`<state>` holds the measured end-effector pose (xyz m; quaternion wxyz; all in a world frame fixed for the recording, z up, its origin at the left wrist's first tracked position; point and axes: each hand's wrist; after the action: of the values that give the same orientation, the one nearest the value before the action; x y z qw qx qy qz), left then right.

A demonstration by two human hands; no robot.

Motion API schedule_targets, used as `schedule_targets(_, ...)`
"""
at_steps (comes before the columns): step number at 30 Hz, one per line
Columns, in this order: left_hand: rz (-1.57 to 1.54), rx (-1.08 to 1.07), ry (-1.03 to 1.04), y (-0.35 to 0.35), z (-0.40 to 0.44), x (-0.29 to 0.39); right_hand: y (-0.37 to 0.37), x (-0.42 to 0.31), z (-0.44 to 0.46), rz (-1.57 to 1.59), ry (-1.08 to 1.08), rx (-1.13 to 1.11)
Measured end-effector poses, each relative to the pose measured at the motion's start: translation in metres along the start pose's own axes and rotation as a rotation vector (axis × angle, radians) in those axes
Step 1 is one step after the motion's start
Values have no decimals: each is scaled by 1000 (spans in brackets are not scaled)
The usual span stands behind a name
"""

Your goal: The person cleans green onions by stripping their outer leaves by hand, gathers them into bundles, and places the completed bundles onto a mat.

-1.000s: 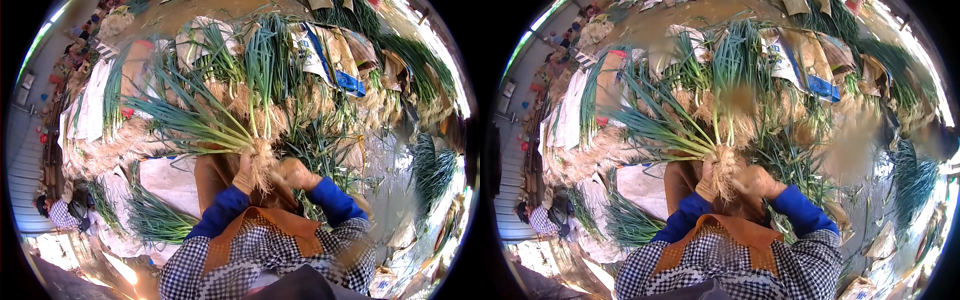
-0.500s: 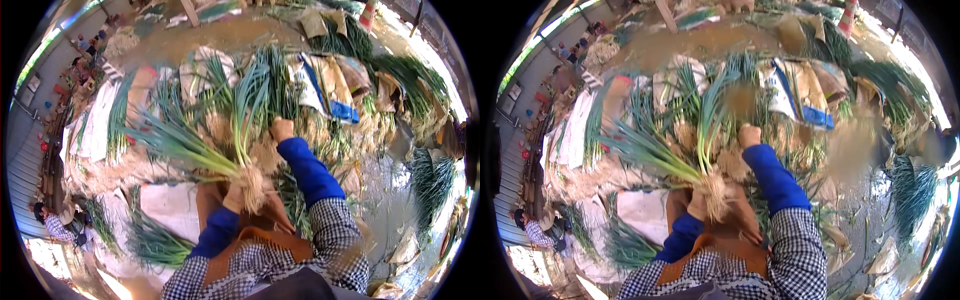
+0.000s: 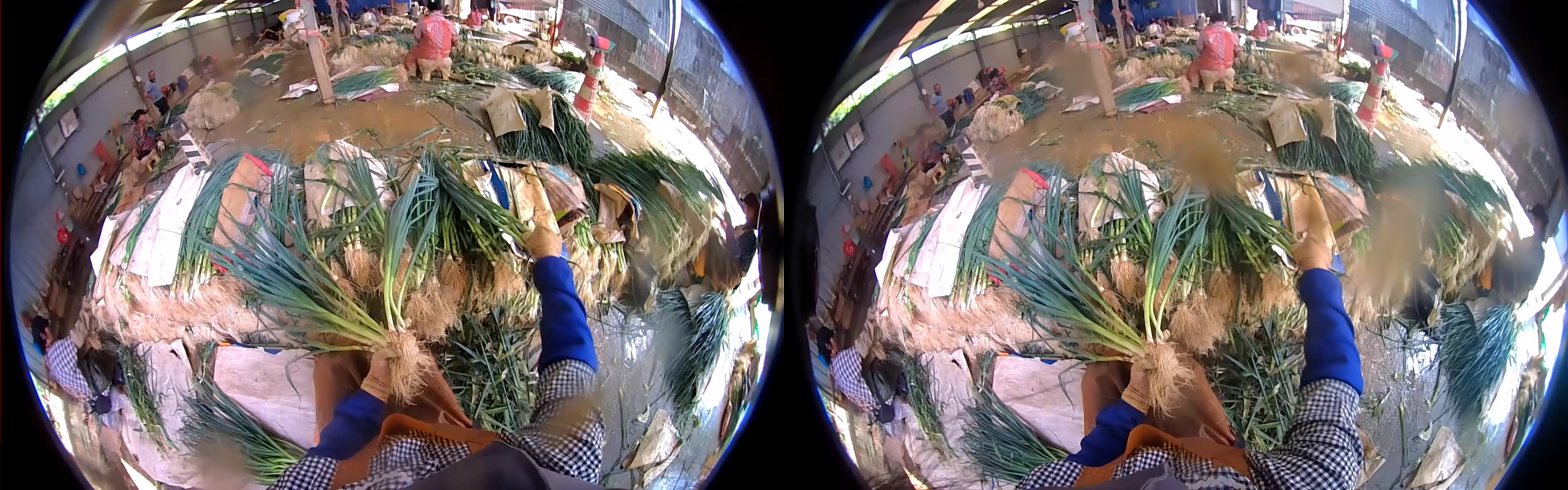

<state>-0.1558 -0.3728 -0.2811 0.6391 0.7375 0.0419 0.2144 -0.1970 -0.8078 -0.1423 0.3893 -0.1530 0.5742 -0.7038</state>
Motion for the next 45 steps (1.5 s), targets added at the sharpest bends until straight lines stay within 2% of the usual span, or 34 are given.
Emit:
schedule_targets(1, 62, 113, 32, -5, 2, -1, 7, 10, -1, 164, -67, 140)
schedule_targets(3, 95, 71, 72, 12, 13, -2, 32, 28, -2, 1102, -47, 99)
schedule_targets(4, 130, 48, 91, 24, 13, -3, 16, 13, -25, 1490, 18, 19)
schedule_targets(6, 163, 239, 25, 32, 11, -10, 87, 20, -53, 1475, 89, -159)
schedule_targets(7, 167, 240, 32, 35, 11, -11, 82, 13, -83, 812, -225, -309)
schedule_targets(8, 176, 246, 37, 34, 6, -14, 107, 18, -95, 277, -523, -258)
schedule_targets(10, 108, 158, 61, -29, 16, -14, 88, 4, -111, 1302, 52, -270)
schedule_targets(12, 115, 211, 74, -30, 14, -18, 43, -8, -121, 1312, 97, -336)
schedule_targets(13, 127, 232, 72, -28, 13, -20, 42, -4, -127, 1365, 160, -439)
schedule_targets(14, 120, 187, 19, 15, 15, -17, 46, -2, -133, 1430, 179, -471)
schedule_targets(16, 139, 82, -97, 37, 22, -21, 40, -15, -142, 1461, 267, -426)
schedule_targets(17, 101, 188, -144, 51, 22, -27, 36, -25, -151, 1473, 258, -340)
schedule_targets(18, 64, 293, -191, 65, 25, -34, 64, -17, -155, 1442, 156, -309)
schedule_targets(19, 65, 294, -158, 70, 34, -42, 57, -24, -161, 1447, 231, -329)
schedule_targets(20, 90, 190, -131, 75, 31, -44, 51, -34, -169, 1452, 302, -348)
schedule_targets(21, 92, 225, -135, 46, 38, -50, 33, -48, -176, 1573, 242, -347)
schedule_targets(22, 92, 261, -140, 46, 43, -51, 47, -49, -181, 1634, 283, -342)
schedule_targets(25, 42, 214, -260, 33, 59, -59, 54, -61, -203, 1522, 105, -392)
schedule_targets(26, 42, 190, -280, 26, 63, -60, 48, -73, -207, 1657, 265, -470)
schedule_targets(28, 38, 214, -310, 41, 62, -62, 36, -78, -206, 1575, -44, -343)
schedule_targets(29, 59, 219, -296, 41, 62, -64, 46, -77, -203, 1574, -44, -343)
schedule_targets(31, 69, 257, -244, 37, 58, -70, 72, -80, -198, 1211, -58, -329)
schedule_targets(32, 68, 264, -247, 35, 56, -73, 76, -82, -197, 770, -186, -178)
schedule_targets(34, 105, 367, -186, 28, 54, -79, 79, -91, -201, 341, -328, 84)
schedule_targets(35, 115, 404, -169, 21, 55, -82, 78, -90, -203, 342, -329, 83)
schedule_targets(37, 100, 436, -179, 25, 54, -83, 65, -86, -211, 154, -508, 126)
schedule_targets(38, 88, 467, -194, 27, 52, -82, 55, -85, -216, 68, -517, 66)
schedule_targets(40, 8, 430, -209, 31, 51, -79, 18, -87, -226, 21, -650, -45)
schedule_targets(42, -74, 388, -224, 34, 51, -80, 35, -61, -237, 146, -734, 19)
schedule_targets(44, -20, 439, -75, 36, 55, -83, 56, -41, -225, 579, -55, -135)
schedule_targets(45, 8, 410, -135, 15, 55, -83, 26, -49, -210, 1125, 197, -241)
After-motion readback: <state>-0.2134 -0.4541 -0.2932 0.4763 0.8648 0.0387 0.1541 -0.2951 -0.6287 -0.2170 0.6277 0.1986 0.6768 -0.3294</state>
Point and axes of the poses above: each hand's wrist, its own z-axis towards the middle knuckle, its own y-axis out of the palm, x = y × z, and after that the axes turned 12 degrees about -y, right-handed
